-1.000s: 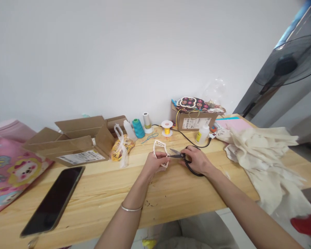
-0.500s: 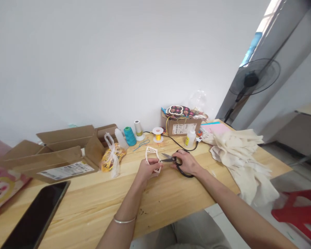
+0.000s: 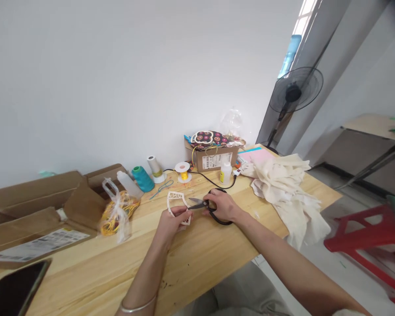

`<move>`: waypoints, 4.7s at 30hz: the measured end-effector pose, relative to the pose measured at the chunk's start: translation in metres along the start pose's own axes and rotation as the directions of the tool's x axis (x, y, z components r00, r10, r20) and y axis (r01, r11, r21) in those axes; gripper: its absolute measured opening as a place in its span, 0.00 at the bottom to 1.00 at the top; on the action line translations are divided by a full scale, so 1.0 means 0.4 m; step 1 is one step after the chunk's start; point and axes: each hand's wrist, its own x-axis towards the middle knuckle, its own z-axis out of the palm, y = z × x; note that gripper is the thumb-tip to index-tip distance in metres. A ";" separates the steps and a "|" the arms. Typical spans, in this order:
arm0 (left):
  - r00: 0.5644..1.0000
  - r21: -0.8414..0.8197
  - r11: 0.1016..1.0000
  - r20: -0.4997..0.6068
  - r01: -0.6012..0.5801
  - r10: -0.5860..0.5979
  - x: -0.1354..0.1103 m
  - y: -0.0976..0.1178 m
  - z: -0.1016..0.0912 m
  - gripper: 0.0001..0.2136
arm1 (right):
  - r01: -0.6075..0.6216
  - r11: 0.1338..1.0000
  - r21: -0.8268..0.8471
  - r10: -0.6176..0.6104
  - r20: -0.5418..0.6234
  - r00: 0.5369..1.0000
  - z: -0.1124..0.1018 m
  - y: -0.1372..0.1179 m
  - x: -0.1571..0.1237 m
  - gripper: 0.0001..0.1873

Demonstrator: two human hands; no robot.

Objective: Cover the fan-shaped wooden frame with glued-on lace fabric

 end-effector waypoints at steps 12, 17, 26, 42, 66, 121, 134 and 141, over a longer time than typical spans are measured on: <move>0.978 -0.023 0.994 0.181 0.104 -0.099 -0.015 -0.003 0.002 0.09 | -0.187 0.982 0.020 0.188 -0.047 0.981 -0.001 0.005 0.010 0.16; 1.000 -0.100 0.995 -0.009 -0.007 0.006 -0.007 -0.005 -0.001 0.11 | -0.142 0.986 0.082 0.147 -0.062 0.987 0.002 0.010 0.006 0.17; 0.999 -0.106 0.994 -0.045 0.010 -0.014 -0.002 -0.004 0.006 0.13 | 0.012 0.995 0.101 -0.012 0.000 1.000 0.006 0.006 -0.002 0.16; 0.997 -0.079 0.996 0.061 0.046 -0.042 -0.013 -0.001 -0.006 0.08 | -0.090 0.994 0.068 0.090 -0.002 0.996 0.008 -0.003 0.006 0.14; 0.998 -0.042 0.998 -0.038 -0.044 0.043 -0.014 0.001 0.008 0.13 | -0.061 0.991 0.121 0.065 -0.031 0.997 0.014 0.005 0.003 0.15; 0.976 -0.166 0.968 -0.144 -0.187 0.164 0.002 -0.029 0.047 0.15 | 0.087 0.968 0.234 -0.018 -0.282 0.959 0.008 -0.031 0.008 0.12; 0.962 -0.254 0.947 -0.236 -0.199 0.139 0.001 -0.024 0.034 0.14 | -0.025 0.986 -0.166 0.028 0.015 0.999 -0.011 -0.025 0.002 0.08; 0.965 -0.227 0.952 -0.207 -0.205 0.158 -0.003 -0.025 0.032 0.14 | 0.021 0.981 -0.193 -0.018 0.019 1.000 -0.002 -0.018 -0.001 0.10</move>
